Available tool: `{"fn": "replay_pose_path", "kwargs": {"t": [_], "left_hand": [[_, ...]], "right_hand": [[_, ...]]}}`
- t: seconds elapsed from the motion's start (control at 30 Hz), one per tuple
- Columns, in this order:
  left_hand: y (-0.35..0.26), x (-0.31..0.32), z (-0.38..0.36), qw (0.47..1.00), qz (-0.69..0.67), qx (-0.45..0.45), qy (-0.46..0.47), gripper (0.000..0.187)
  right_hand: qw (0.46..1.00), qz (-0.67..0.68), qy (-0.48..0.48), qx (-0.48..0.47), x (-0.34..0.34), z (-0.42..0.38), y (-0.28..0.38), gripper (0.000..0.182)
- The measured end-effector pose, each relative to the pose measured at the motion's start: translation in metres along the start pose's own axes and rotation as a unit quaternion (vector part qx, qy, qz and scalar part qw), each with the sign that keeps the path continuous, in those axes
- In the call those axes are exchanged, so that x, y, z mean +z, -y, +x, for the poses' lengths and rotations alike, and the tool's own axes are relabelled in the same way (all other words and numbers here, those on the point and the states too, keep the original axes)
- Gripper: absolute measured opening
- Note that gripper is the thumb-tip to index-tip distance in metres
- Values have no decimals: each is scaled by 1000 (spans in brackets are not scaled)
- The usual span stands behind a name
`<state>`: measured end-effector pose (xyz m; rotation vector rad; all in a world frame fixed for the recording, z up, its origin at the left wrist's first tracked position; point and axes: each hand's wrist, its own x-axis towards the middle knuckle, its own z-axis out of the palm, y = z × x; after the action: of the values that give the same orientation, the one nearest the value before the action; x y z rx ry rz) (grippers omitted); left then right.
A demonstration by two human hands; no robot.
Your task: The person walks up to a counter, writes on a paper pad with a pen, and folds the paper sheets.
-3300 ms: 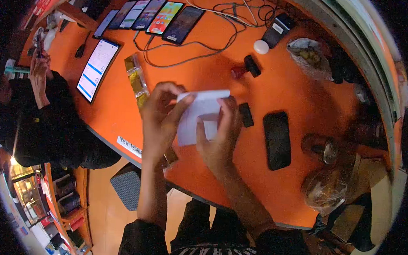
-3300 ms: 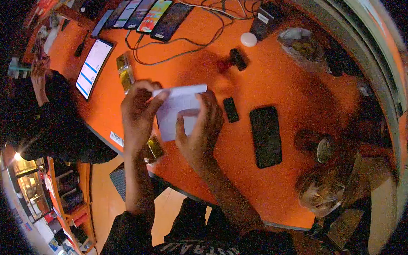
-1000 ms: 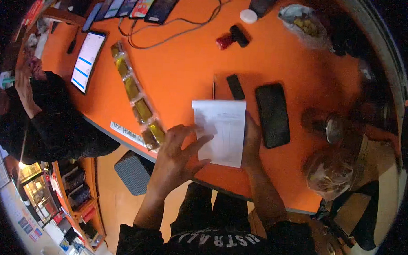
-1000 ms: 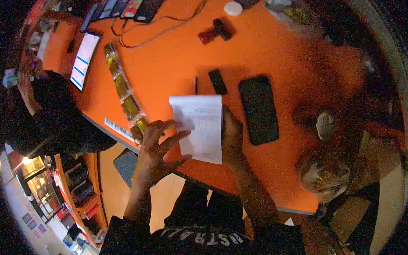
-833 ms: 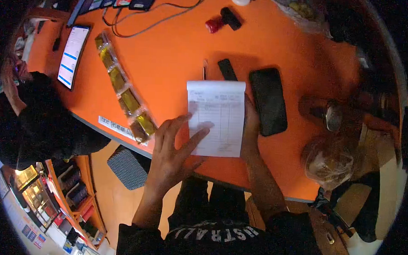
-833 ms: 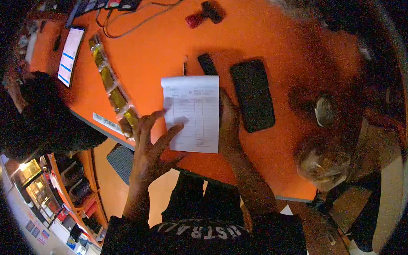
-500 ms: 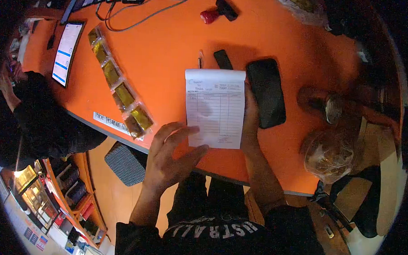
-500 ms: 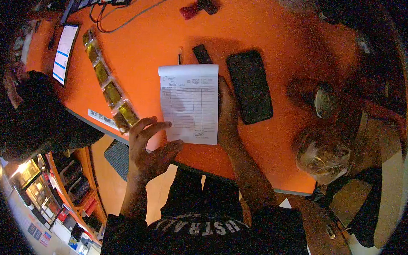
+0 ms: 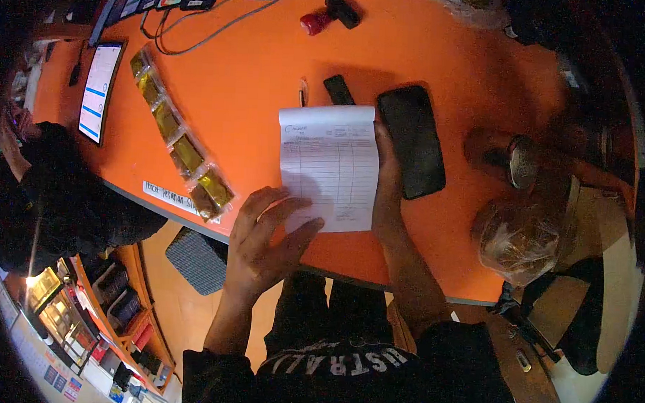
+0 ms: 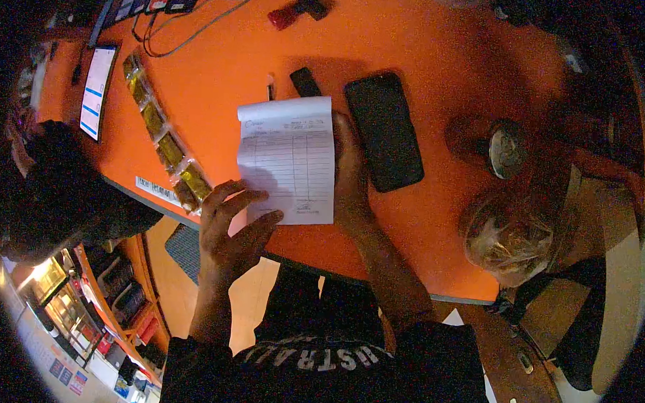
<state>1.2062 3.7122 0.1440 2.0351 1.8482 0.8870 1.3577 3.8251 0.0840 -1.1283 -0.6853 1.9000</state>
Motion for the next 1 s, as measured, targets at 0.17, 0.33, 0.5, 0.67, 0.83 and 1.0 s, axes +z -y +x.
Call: {"fn": "replay_pose_path", "kwargs": {"t": [0.17,0.33,0.5,0.67,0.83,1.0], "left_hand": [[2,-3,4,999,-3,46,-14,24],[3,-13,8,997,-68,-17,-21,22],[15,-41,33,971,-186,-138,-58,20],[36,-61,63,894,-413,-171,21,33],[36,-37,61,832,-487,-155,216,27],[26,-25,59,873,-425,-217,100,21]], "right_hand": [[970,-214,25,-108,-10,1,-7,39],[973,-211,13,-94,-11,4,-10,51],[966,-186,124,-127,-19,2,-20,67],[951,-238,145,-137,-7,3,-10,66],[959,-240,113,-96,-12,3,-12,62],[957,-251,115,-87,-5,0,0,46]]}}
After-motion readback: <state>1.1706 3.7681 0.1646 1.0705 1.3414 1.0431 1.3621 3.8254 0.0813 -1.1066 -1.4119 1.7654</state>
